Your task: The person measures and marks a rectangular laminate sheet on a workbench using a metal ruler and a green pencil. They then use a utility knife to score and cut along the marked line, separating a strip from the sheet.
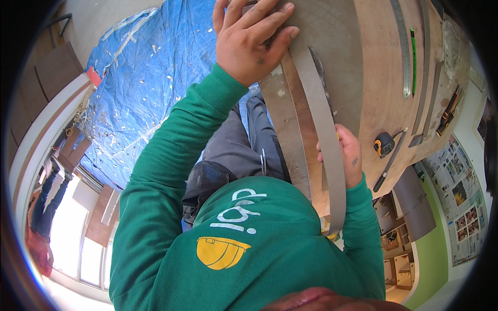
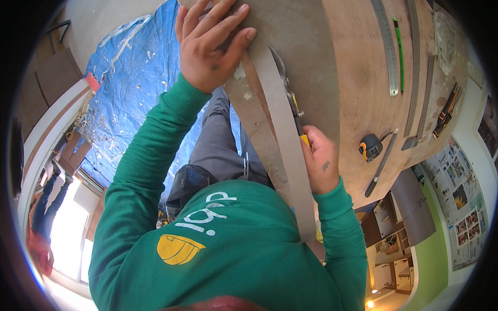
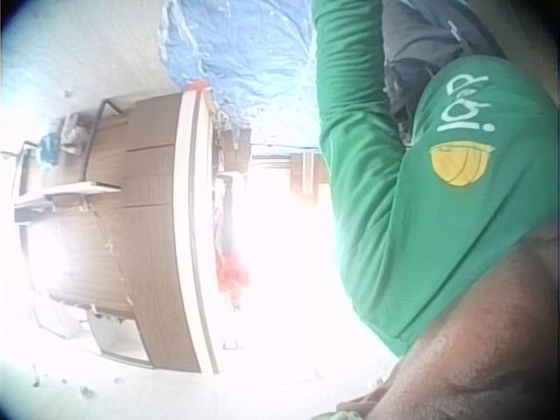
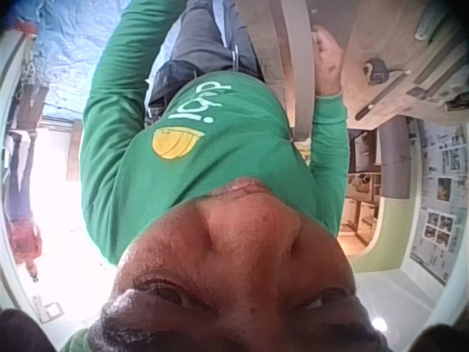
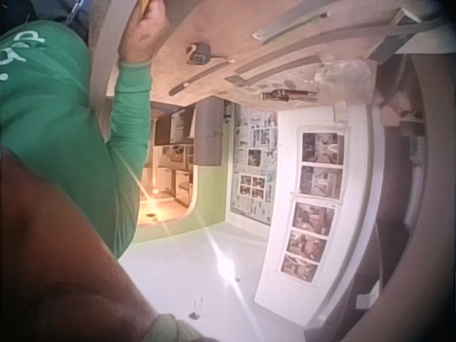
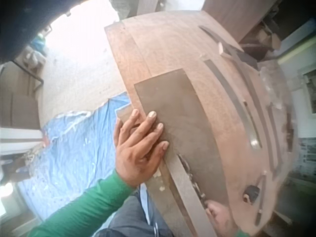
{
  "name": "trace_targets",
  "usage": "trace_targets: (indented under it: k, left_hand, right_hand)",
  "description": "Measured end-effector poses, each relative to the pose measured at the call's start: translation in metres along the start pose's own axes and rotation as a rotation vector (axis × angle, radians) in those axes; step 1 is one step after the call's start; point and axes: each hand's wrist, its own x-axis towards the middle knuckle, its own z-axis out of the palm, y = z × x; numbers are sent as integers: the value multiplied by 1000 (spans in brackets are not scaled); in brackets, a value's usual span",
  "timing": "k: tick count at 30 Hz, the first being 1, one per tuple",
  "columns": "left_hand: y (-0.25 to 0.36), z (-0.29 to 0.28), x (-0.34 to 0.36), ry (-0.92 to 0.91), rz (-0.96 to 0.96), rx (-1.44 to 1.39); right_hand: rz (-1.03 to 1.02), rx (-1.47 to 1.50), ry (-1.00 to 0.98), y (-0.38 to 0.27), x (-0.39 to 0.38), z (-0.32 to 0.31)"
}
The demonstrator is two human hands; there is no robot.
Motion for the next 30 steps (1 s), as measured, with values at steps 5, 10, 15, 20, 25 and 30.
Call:
trace_targets:
  k: [5,10,15,20,25,30]
  left_hand:
    - [-2,1,-1,13,5,-2]
    - [-2,1,-1,21,2,-18]
    - [2,-3,1,-13,-18,0]
    - [-1,-1,-1,0,-7,-2]
    - [4,-6,1,-42,-33,5]
    - [2,-4,0,-26,-22,7]
  right_hand:
    - [-85,-89,-9,-5,6,3]
    - [-62,-25,-10,-7,5,3]
    - [-11,-7,-5,-1,5,-1]
    - [-87,-61,7,-25,6,5]
    - [-83,-49,14,-28,8,9]
    - [-54,-67,55,-32,7,8]
